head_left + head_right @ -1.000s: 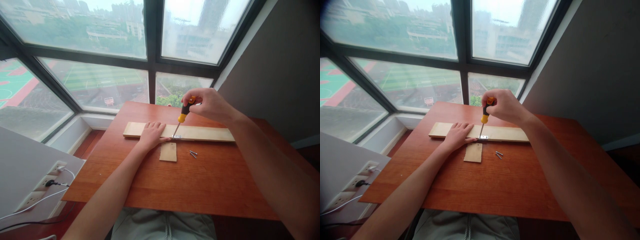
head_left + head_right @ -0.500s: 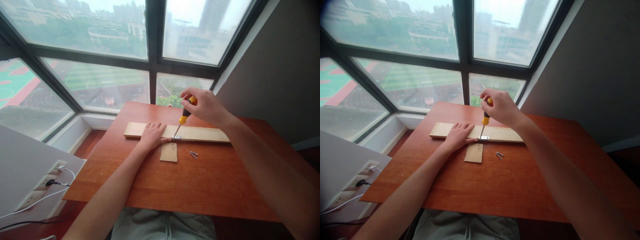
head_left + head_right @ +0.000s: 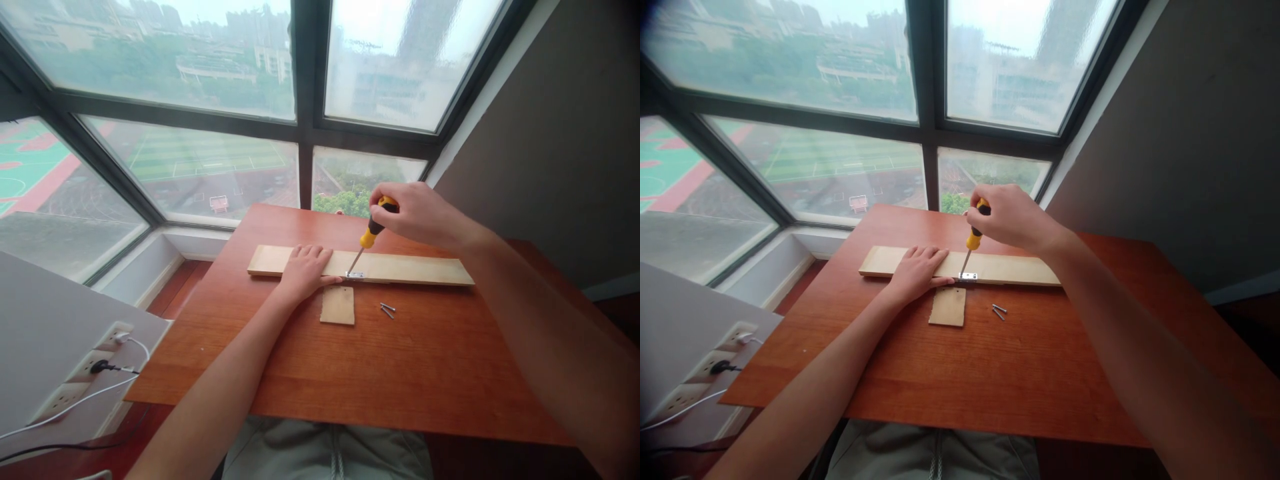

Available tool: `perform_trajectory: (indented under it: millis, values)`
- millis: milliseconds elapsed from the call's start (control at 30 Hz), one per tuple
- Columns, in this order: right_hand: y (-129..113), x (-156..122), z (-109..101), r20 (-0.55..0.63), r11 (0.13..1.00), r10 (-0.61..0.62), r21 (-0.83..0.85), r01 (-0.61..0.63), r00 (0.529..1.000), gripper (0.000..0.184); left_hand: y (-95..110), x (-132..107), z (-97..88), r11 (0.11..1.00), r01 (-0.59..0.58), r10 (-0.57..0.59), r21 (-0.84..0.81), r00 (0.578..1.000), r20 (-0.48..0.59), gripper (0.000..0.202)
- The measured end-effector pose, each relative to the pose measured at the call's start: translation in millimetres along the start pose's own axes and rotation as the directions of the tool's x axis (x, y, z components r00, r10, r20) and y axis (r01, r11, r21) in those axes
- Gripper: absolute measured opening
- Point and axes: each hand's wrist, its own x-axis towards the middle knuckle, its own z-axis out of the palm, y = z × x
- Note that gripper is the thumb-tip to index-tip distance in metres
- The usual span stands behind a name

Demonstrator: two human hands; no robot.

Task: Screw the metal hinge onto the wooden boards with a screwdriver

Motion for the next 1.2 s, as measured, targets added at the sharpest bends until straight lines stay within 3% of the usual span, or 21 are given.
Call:
perform_trajectory:
  millis: [100, 267, 367, 467, 667, 900, 1067, 1200]
  values:
    - [-0.3, 1.2, 7.4, -0.064, 0.999, 0.022, -0.035, -0.024, 0.998, 0.026, 0.1, -0.3, -0.3, 1.0, 0.002, -0.002, 0.004, 1.0, -0.001, 0.063]
    - [3.6, 0.8, 2.7, -0.001, 0.998, -0.066, -0.003, 0.066, 0.998, 0.01, -0.4, -0.3, -0.3, 1.0, -0.003, 0.003, 0.01, 1.0, 0.003, 0.067]
    - [7.3, -2.9, -5.5, 0.058, 0.994, -0.091, 0.068, 0.087, 0.994, 0.016, -0.6, -0.4, 0.0, 1.0, -0.002, 0.002, 0.009, 1.0, 0.001, 0.065]
    - [7.8, -6.7, -7.1, 0.038, 0.994, -0.053, 0.099, 0.049, 0.998, 0.015, -0.7, -0.6, 0.2, 1.0, 0.001, -0.001, 0.008, 1.0, -0.002, 0.063]
    - [4.5, -6.0, 2.8, -0.051, 1.0, -0.003, 0.01, 0.004, 0.999, 0.02, -0.9, -0.3, 1.2, 1.0, -0.005, 0.005, 0.014, 1.0, -0.013, 0.065]
    - [8.9, -7.3, -4.8, 0.06, 0.999, -0.045, 0.033, 0.043, 0.997, 0.015, -1.1, -0.3, 1.7, 1.0, -0.007, 0.007, 0.022, 1.0, -0.015, 0.071]
    - [5.8, -7.6, -2.4, -0.009, 1.0, 0.007, 0.028, -0.007, 1.0, 0.024, -1.6, -0.1, 2.0, 1.0, -0.005, 0.005, 0.002, 1.0, -0.013, 0.066]
    - [7.5, -7.2, -2.0, -0.006, 0.998, -0.046, 0.037, 0.047, 0.999, 0.016, -1.6, -0.1, 1.8, 1.0, -0.006, 0.006, 0.005, 1.0, -0.007, 0.068]
